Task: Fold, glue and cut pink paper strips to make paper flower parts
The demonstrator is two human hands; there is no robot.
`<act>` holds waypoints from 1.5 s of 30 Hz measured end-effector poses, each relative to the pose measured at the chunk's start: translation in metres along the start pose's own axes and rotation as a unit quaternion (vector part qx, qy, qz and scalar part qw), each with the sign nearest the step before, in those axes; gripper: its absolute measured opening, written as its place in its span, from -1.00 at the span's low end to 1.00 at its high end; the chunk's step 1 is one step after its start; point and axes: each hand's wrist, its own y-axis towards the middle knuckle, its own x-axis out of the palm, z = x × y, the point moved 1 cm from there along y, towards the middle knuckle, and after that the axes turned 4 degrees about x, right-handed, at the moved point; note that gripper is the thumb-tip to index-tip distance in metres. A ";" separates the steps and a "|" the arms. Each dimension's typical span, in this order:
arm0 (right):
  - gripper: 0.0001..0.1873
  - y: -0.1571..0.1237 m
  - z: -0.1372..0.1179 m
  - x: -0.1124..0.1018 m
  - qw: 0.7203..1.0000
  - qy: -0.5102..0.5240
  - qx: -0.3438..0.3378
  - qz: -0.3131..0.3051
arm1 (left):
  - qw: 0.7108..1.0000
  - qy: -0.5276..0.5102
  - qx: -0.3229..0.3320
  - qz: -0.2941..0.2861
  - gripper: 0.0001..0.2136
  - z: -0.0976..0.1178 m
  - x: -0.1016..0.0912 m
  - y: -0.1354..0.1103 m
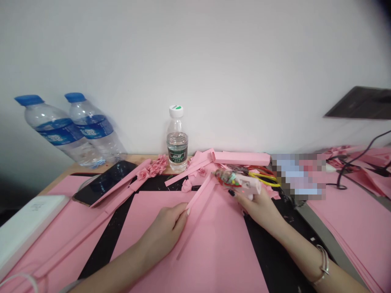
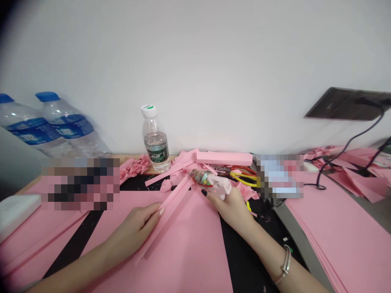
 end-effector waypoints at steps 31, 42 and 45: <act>-0.75 0.055 0.006 -0.104 0.927 -0.313 0.053 0.197 | 0.969 -0.133 0.020 0.207 -0.70 -0.003 -0.004 -0.006; -0.69 0.128 0.094 -0.153 0.858 -0.476 0.185 -0.044 | 0.973 -0.133 0.038 0.184 -0.69 0.000 -0.005 -0.004; -0.67 0.137 0.099 -0.152 0.837 -0.503 0.210 -0.057 | 0.973 -0.140 0.038 0.178 -0.67 -0.001 -0.005 -0.003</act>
